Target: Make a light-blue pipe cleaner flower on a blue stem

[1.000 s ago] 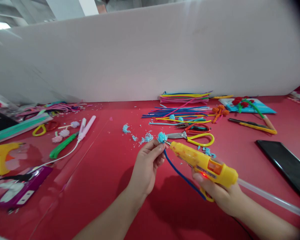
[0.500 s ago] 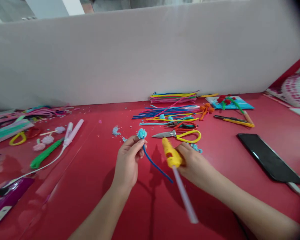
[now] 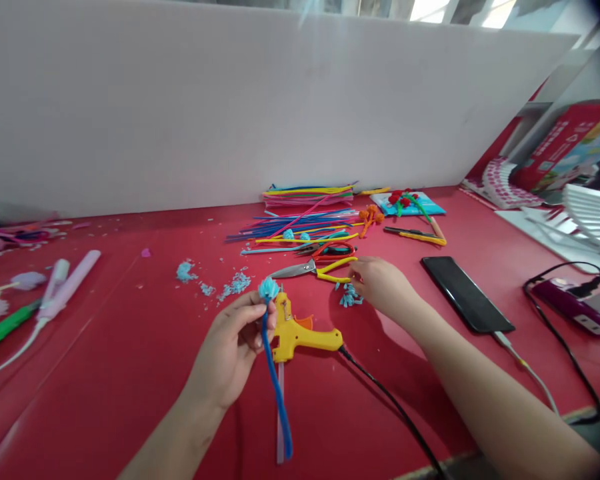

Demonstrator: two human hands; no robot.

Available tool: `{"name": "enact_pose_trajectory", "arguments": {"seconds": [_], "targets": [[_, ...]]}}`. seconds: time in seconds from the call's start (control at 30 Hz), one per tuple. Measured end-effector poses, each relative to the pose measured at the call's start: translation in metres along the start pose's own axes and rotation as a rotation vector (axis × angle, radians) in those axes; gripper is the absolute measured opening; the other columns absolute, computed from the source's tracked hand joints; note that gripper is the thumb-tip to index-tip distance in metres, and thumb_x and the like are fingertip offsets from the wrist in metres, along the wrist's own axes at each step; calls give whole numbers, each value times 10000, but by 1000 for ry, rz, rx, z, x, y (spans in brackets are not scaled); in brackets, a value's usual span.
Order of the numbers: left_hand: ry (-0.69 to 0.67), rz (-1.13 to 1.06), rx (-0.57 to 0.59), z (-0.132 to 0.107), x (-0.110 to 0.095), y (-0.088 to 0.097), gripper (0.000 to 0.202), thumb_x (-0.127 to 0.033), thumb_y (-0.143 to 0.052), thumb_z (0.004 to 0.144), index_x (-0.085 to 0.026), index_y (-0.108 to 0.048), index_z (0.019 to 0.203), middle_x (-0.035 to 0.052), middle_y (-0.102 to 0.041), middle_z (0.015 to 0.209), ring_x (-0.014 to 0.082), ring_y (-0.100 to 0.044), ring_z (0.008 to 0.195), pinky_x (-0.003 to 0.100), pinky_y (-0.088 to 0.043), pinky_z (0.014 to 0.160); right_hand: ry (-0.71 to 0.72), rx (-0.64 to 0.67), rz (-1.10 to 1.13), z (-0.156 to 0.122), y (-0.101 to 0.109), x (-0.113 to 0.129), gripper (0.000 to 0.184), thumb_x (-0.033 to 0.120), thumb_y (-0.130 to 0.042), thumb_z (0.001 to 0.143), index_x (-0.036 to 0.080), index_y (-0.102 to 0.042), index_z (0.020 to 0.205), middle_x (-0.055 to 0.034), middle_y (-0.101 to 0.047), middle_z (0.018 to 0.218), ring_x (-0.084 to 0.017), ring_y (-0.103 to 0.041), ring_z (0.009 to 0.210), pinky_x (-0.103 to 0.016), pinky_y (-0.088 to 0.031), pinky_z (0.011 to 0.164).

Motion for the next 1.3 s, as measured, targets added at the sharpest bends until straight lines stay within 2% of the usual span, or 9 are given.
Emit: {"name": "enact_pose_trajectory", "arguments": {"seconds": [0.2,0.37,0.53,0.6,0.67,0.73,0.9,1.13,1.3], "targets": [[49,15,85,-1,12,-5,106,-173,-525,779,-135,-616,740,3,-545,607,54,-389,483,159,-312,445,156,21,4,7,-20,12,167,98,-500,775,158,-645,830,-103,-608,894,-220,-524,878,-302,-358,755],[47,-5,102,-1,14,-7,101,-161,-520,780,-136,-609,741,3,-558,613,47,-391,467,159,-304,440,150,-41,98,9,-24,22,141,87,-483,793,118,-620,779,-129,-608,858,-217,-532,844,-320,-377,764],[69,-22,117,-3,16,-10,100,-170,-526,773,-124,-605,730,-2,-552,582,34,-382,429,147,-285,411,122,-113,326,-2,-10,36,180,125,-436,854,144,-567,977,-32,-614,825,-113,-551,681,-211,-423,615],[69,-28,111,-3,17,-10,95,-166,-532,770,-124,-608,733,-3,-558,588,28,-384,421,143,-289,410,153,-171,526,-8,1,45,239,134,-417,878,181,-564,1061,-18,-612,866,-100,-557,701,-205,-435,625],[71,-27,99,-3,18,-10,83,-166,-538,770,-127,-606,744,0,-571,605,29,-399,427,141,-298,412,208,-227,722,-15,13,53,221,134,-435,877,209,-620,972,-10,-608,850,-106,-564,760,-218,-444,678],[79,-11,94,-2,20,-10,77,-171,-540,776,-129,-599,754,2,-576,616,35,-422,442,142,-311,417,188,-246,842,-21,20,59,178,138,-490,853,214,-642,907,-1,-615,809,-112,-573,758,-231,-451,690],[93,42,122,-3,23,-12,72,-186,-546,783,-125,-572,756,-4,-568,602,40,-427,439,143,-330,416,40,-178,1114,-30,22,63,131,205,-573,819,228,-629,935,10,-647,783,-129,-619,720,-255,-486,666],[109,121,133,-4,24,-17,71,-178,-540,782,-122,-562,744,11,-591,610,45,-438,445,138,-328,408,59,-176,1194,-28,23,61,51,207,-614,791,226,-660,784,-3,-577,879,-137,-553,864,-272,-432,791],[125,141,155,-6,24,-18,84,-172,-533,786,-119,-583,746,14,-601,612,42,-442,443,137,-337,413,-29,-7,1468,-26,13,65,57,224,-622,786,229,-675,765,10,-521,859,-120,-522,849,-258,-409,795]]}}
Point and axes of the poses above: each hand's wrist, its own z-axis towards the middle knuckle, its own y-axis out of the back of the hand, x = y × z, the point moved 3 cm from there along z, towards the middle knuckle
